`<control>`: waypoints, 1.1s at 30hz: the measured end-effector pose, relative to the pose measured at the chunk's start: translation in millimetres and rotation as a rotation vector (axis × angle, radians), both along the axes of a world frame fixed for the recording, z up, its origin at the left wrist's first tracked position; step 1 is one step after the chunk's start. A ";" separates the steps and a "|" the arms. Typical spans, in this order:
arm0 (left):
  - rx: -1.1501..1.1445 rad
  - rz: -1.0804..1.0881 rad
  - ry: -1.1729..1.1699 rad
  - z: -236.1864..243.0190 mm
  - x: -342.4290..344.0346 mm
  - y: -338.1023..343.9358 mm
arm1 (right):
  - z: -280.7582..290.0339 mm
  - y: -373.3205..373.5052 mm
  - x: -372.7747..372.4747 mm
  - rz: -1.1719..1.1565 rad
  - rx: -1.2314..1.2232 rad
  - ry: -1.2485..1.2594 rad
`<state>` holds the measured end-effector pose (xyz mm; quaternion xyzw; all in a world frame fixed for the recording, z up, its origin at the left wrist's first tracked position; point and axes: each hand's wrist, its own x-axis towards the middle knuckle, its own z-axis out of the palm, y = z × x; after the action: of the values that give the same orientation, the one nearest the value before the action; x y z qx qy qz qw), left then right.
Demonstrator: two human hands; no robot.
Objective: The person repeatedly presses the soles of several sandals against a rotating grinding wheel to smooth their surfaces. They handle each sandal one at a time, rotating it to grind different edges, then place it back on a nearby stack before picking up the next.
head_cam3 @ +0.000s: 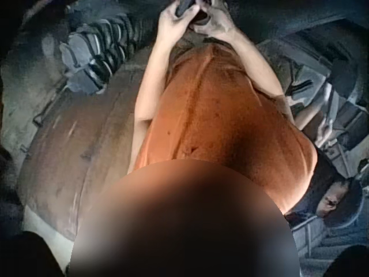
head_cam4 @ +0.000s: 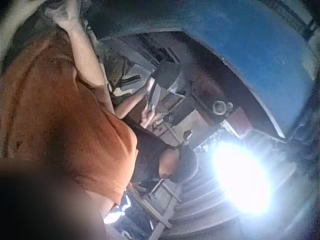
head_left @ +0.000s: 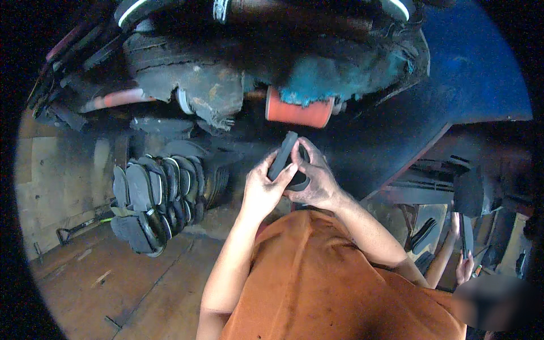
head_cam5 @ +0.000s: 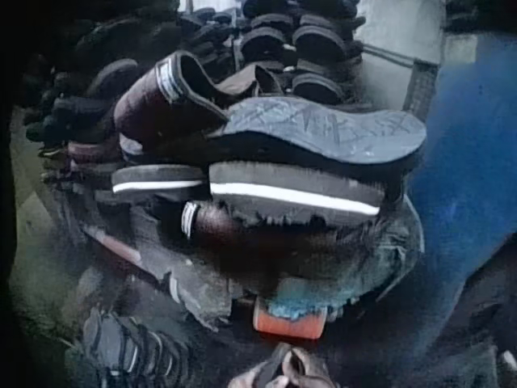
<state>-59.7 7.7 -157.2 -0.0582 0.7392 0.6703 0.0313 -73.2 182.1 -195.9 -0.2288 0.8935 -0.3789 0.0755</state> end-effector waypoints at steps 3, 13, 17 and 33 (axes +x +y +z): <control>-0.134 0.042 -0.036 13.9 -5.6 7.4 | 9.1 -13.7 6.4 -0.003 0.096 0.127; -0.663 0.023 0.000 43.3 -39.6 14.2 | 39.5 -26.9 -2.6 -0.092 -0.047 -0.271; -0.763 -0.020 -0.041 30.5 -53.4 18.2 | 27.3 -14.6 -19.7 -0.020 -0.237 -0.423; -0.687 0.020 -0.010 24.3 -57.4 25.7 | 28.4 -7.9 -26.1 -0.003 -0.111 -0.306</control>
<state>-117.2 33.4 -132.9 -0.0759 0.9209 0.3824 0.0070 -99.3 174.2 -167.4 -0.1710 0.8496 -0.4580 0.1977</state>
